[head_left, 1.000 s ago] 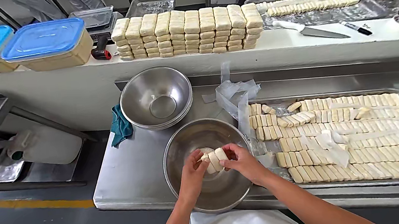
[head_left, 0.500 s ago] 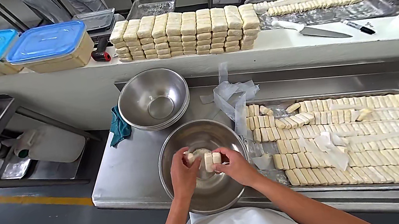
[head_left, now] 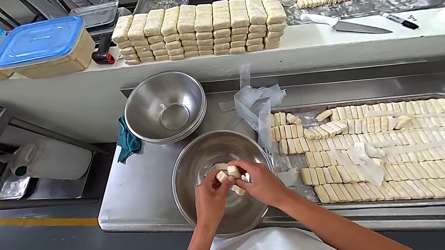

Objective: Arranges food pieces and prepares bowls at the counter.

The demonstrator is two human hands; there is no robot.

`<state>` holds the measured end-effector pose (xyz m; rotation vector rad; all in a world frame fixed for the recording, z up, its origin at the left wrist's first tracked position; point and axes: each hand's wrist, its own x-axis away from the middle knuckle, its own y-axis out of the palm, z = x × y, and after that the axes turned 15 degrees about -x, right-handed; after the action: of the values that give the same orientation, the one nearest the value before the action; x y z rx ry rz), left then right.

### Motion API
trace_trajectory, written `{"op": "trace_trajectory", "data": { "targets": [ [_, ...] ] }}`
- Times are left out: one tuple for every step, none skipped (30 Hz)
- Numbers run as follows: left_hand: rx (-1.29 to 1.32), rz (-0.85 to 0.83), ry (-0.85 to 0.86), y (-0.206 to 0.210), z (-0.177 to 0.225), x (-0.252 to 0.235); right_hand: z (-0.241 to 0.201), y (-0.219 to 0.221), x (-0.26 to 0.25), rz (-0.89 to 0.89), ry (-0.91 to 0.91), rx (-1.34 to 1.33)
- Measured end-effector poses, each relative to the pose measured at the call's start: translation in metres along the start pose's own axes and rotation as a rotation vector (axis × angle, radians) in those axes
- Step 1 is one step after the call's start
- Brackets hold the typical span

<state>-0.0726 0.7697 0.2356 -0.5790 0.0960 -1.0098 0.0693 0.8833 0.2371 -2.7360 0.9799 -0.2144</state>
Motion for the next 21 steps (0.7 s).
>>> {"op": "trace_trajectory", "data": {
  "targets": [
    [-0.007,0.048,0.006,-0.003,0.001,0.000,-0.005,-0.009,-0.001,0.014,0.006,-0.106],
    [0.005,0.082,0.016,-0.007,0.001,-0.002,-0.010,-0.021,-0.001,0.018,-0.003,-0.278],
    [0.030,0.105,0.027,-0.011,-0.002,-0.003,-0.016,-0.033,0.001,0.013,-0.030,-0.508],
    [0.051,0.114,0.039,-0.016,-0.006,-0.004,-0.026,-0.046,0.003,-0.007,-0.048,-0.786],
    [0.062,0.108,0.048,-0.020,-0.010,-0.005,-0.039,-0.058,0.006,-0.062,-0.066,-1.058],
    [0.063,0.098,0.058,-0.022,-0.013,-0.005,-0.053,-0.069,0.010,-0.143,-0.087,-1.333],
    [0.058,0.086,0.061,-0.023,-0.016,-0.005,-0.069,-0.077,0.014,-0.233,-0.125,-1.539],
    [0.045,0.072,0.056,-0.023,-0.019,-0.004,-0.084,-0.082,0.018,-0.306,-0.175,-1.671],
    [0.024,0.068,0.059,-0.022,-0.022,-0.004,-0.099,-0.084,0.024,-0.359,-0.224,-1.754],
    [0.008,0.072,0.066,-0.020,-0.024,-0.004,-0.112,-0.087,0.029,-0.402,-0.267,-1.809],
    [0.000,0.080,0.074,-0.017,-0.024,-0.004,-0.123,-0.088,0.035,-0.428,-0.297,-1.855],
    [0.000,0.089,0.079,-0.015,-0.024,-0.003,-0.132,-0.090,0.040,-0.444,-0.317,-1.896],
    [0.004,0.095,0.079,-0.014,-0.023,-0.002,-0.139,-0.091,0.044,-0.464,-0.330,-1.929],
    [0.007,0.098,0.075,-0.013,-0.022,-0.001,-0.144,-0.093,0.047,-0.473,-0.328,-1.954],
    [0.007,0.098,0.069,-0.012,-0.022,0.000,-0.149,-0.094,0.050,-0.475,-0.320,-1.974],
    [0.007,0.093,0.064,-0.012,-0.021,0.000,-0.152,-0.095,0.052,-0.479,-0.313,-1.985],
    [0.004,0.087,0.061,-0.012,-0.021,0.000,-0.154,-0.096,0.053,-0.485,-0.314,-1.992],
    [0.000,0.084,0.056,-0.013,-0.020,0.001,-0.155,-0.096,0.053,-0.493,-0.323,-1.999],
    [-0.005,0.082,0.053,-0.013,-0.019,0.001,-0.157,-0.096,0.054,-0.495,-0.331,-2.004],
    [-0.004,0.085,0.052,-0.013,-0.019,0.001,-0.158,-0.096,0.055,-0.497,-0.336,-2.009],
    [-0.001,0.088,0.052,-0.013,-0.019,0.001,-0.159,-0.095,0.055,-0.500,-0.341,-2.011]
  ]
}}
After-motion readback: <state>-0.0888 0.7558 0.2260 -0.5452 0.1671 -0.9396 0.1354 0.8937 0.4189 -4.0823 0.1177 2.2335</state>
